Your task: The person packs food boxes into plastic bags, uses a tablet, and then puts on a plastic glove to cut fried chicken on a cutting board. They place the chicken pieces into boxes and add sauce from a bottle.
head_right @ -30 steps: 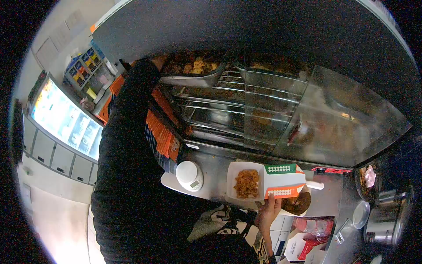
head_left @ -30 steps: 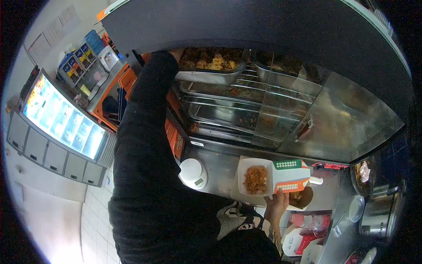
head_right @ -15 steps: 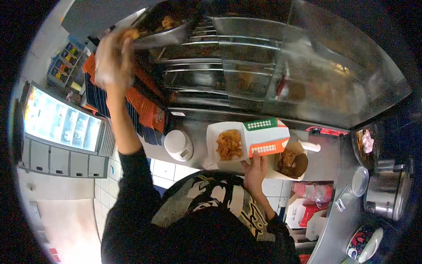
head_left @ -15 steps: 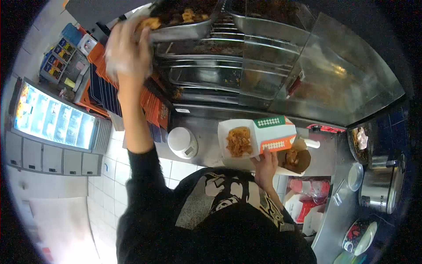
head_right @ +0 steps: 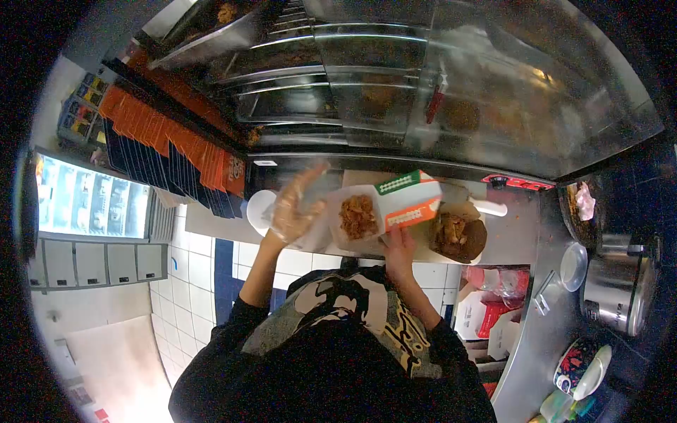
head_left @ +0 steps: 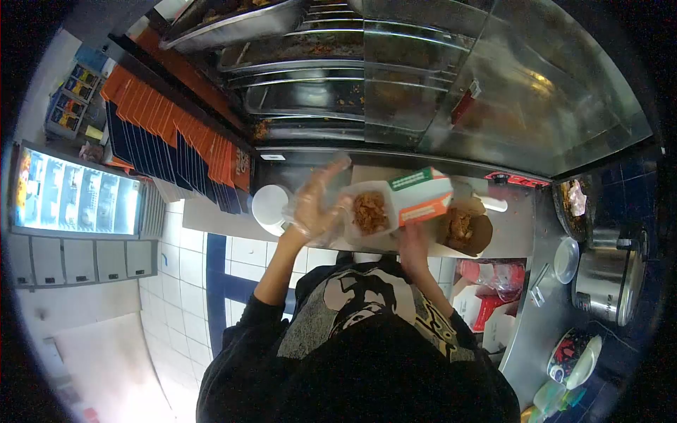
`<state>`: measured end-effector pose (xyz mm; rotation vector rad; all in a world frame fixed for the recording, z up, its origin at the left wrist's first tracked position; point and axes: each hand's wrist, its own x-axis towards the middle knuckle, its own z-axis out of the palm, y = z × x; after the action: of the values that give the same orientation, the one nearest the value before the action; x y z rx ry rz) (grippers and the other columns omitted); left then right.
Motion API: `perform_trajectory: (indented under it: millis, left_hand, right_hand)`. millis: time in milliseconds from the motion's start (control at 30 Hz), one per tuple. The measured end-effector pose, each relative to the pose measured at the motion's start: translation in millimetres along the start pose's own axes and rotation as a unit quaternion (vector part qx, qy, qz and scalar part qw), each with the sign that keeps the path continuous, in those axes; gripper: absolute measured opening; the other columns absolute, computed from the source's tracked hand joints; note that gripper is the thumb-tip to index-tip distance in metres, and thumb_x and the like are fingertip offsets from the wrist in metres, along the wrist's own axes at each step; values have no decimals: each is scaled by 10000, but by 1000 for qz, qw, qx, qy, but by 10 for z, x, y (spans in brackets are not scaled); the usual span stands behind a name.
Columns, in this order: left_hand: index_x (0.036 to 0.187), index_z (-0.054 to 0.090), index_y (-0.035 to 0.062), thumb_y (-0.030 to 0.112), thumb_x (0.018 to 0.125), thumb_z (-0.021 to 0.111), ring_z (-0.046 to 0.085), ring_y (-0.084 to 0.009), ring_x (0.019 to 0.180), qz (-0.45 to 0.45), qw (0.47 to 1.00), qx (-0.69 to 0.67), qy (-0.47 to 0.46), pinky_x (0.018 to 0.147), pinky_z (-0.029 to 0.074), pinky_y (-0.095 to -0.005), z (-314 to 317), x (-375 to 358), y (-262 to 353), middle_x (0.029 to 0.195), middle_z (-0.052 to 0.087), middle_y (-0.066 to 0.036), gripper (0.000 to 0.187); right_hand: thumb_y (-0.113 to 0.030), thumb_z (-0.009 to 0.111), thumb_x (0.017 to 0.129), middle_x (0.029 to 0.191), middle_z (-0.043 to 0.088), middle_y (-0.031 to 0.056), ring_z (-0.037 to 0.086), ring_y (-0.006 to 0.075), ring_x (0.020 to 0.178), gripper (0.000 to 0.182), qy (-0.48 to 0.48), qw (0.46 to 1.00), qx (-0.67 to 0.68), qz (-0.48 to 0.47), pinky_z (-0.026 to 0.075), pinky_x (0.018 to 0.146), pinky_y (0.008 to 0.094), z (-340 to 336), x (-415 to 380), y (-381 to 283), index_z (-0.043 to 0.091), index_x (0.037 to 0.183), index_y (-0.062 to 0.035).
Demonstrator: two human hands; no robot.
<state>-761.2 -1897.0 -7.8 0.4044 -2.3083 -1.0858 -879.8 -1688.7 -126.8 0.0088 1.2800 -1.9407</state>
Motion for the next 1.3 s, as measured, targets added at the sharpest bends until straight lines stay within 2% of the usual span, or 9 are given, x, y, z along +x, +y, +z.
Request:
perform_trajectory:
  millis: [67,133,367,600,667,900,1033,1100,1300]
  left_hand:
    - [1318,390,80,546,828,506,457,-283,1169,-130,947,-291,26,1003,344,-451,-36,-8,168,1287,466,-130,687]
    - [1361,326,71,695,819,341,403,-304,1223,-255,739,-623,28,996,358,-474,-42,4,230,1372,364,-152,827]
    - [1329,366,41,691,810,370,429,-305,1201,-299,644,-681,-178,986,357,-511,424,-102,450,1319,430,-158,832]
    - [1370,327,53,707,811,320,413,-299,1216,-192,694,-623,-305,1011,335,-456,622,-87,594,1397,338,-154,860]
    - [1392,283,57,617,838,416,381,-300,1248,-133,832,-350,-410,1044,291,-464,645,-136,437,1439,267,-150,799]
    - [1444,91,168,318,874,554,356,-342,1263,-199,738,-581,-279,1051,282,-493,900,35,614,1424,281,-172,749]
    - [1447,35,212,323,864,570,390,-335,1238,-127,769,-544,-311,1021,327,-482,1116,761,682,1405,309,-189,799]
    - [1449,14,202,298,878,558,440,-322,1193,-151,838,-397,-343,980,375,-447,1264,961,747,1363,369,-190,794]
    - [1383,172,155,239,923,481,537,-270,1052,-39,937,-51,-343,869,443,-398,1844,1090,362,1177,534,-158,560]
  right_hand:
    - [-250,476,931,1168,505,51,445,156,1123,329,5,974,-119,194,416,859,369,171,-170,-310,442,1232,-122]
    - [-269,488,924,1153,514,51,467,154,1093,358,-124,955,-209,168,414,839,354,-218,-213,-141,430,1245,-121]
    - [-122,575,878,1001,568,86,547,128,846,286,-124,981,-124,-78,453,701,244,524,-585,-1189,481,1131,-29]
    - [26,581,820,714,555,-4,509,70,609,58,-61,949,-185,-249,418,569,208,85,-261,-1522,567,845,-23]
    - [30,582,819,712,553,-4,518,74,624,70,-19,965,-133,-224,421,579,207,-133,-168,-1780,567,856,-28]
    - [34,562,824,861,596,40,572,107,778,163,-56,958,-154,-236,468,692,241,-806,379,-2260,566,975,-27]
    - [-7,579,761,1165,538,127,519,234,1077,434,-7,802,-506,-318,436,861,323,-1669,846,-2120,516,1185,-75]
    - [-68,612,734,1169,536,139,480,297,1124,441,-29,497,-833,-241,395,926,395,-1909,863,-2017,528,1168,-70]
    - [-130,638,730,1147,535,153,464,325,1120,451,-138,573,-772,-238,348,951,447,-2295,1092,-1940,498,1148,-37]
